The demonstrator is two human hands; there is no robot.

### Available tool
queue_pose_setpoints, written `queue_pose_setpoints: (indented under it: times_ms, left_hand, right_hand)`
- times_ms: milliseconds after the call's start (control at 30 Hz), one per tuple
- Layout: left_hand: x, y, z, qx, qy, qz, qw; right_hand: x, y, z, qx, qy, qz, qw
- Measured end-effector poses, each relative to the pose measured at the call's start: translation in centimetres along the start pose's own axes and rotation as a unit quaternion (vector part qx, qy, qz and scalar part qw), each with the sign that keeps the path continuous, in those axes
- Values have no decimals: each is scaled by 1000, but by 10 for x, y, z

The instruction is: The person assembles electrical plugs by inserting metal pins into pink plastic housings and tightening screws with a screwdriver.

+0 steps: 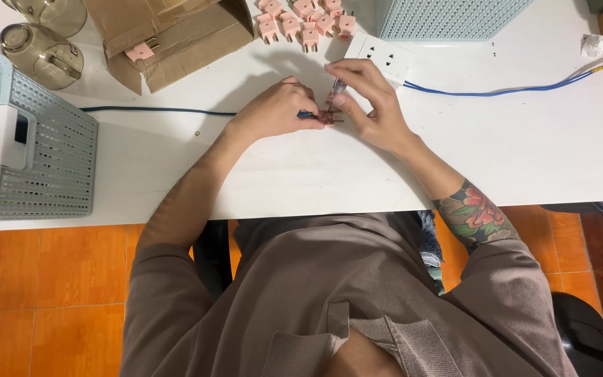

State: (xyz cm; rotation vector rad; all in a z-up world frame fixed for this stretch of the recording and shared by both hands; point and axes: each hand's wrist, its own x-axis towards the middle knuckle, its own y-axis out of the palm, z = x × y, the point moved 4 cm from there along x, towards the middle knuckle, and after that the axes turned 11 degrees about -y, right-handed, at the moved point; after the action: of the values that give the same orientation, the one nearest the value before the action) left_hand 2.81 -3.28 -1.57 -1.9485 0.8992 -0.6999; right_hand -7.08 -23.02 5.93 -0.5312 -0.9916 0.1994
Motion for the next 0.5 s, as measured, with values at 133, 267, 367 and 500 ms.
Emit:
queue_pose_setpoints:
  times_ms: [133,267,367,500]
  left_hand:
    - [0,-2,-4,-9,25,-9,1000]
    - [1,-1,-1,-4,3,-3,1000]
    - [-1,-6,-7,-3,-20,8,1000]
    - [-10,-21,-20,-7,19,-30,999]
  right_hand:
    - [-1,-1,-2,5,-15,-29,999]
    - [3,-3,4,7,-6,-5,1000]
    - [-2,1,-3,8,1,-11,1000]
    - [1,-3,-5,27,-25,-55,998]
